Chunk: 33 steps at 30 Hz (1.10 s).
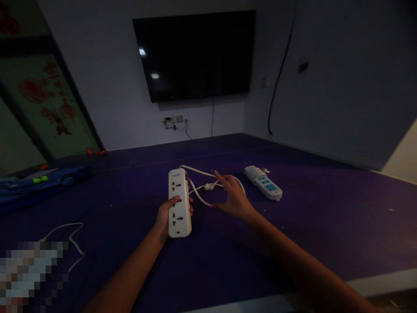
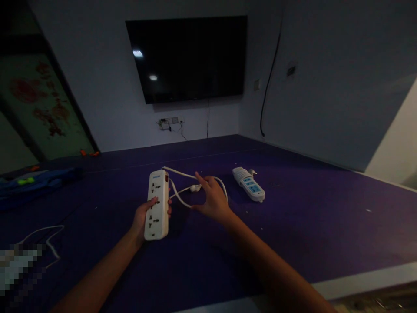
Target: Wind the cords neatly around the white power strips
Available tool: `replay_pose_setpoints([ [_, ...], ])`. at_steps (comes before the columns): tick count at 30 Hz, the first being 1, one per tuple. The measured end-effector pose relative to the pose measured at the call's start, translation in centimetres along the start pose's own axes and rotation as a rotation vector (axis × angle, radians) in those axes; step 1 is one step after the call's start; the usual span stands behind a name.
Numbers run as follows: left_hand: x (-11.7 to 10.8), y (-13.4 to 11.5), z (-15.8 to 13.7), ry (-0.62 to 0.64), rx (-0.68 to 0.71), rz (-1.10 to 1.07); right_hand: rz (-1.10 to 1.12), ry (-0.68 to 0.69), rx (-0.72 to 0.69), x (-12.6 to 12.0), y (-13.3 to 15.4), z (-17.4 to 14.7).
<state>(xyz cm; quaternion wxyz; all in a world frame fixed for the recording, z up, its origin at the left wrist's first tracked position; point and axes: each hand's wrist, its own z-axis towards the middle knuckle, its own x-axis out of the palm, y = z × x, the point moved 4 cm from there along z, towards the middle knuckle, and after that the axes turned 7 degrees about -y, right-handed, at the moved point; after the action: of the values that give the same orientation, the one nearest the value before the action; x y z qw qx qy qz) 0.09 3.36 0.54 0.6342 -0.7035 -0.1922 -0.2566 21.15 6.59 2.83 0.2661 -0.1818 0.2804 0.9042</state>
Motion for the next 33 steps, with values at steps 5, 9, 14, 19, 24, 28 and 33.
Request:
replay_pose_setpoints([
  [5, -0.1, 0.7, 0.1, 0.027, -0.081, 0.118, -0.552, -0.16, -0.076, -1.4, -0.6, 0.4],
  [9, 0.0, 1.3, 0.3, 0.009, -0.138, 0.176, -0.668, -0.231, -0.064, -0.7, -1.2, 0.2],
  [14, -0.6, 1.6, 0.9, -0.149, -0.113, 0.079, -0.661, -0.058, -0.144, 1.9, -0.2, -0.6],
  [19, -1.5, 1.6, 1.6, -0.266, -0.092, -0.016, -0.395, 0.078, -0.283, 3.7, 1.2, -1.5],
  [24, -1.4, 1.2, 1.5, -0.305, -0.045, -0.048, 0.056, 0.178, -0.281, 3.1, 1.5, -1.6],
  [28, -1.3, 1.3, 1.2, -0.306, -0.04, -0.041, 0.256, 0.371, -0.217, 3.6, 2.3, -2.3],
  [33, -1.4, 1.2, 1.3, -0.247, -0.063, -0.049, 0.272, 0.504, -0.234, 5.2, 3.3, -3.3],
])
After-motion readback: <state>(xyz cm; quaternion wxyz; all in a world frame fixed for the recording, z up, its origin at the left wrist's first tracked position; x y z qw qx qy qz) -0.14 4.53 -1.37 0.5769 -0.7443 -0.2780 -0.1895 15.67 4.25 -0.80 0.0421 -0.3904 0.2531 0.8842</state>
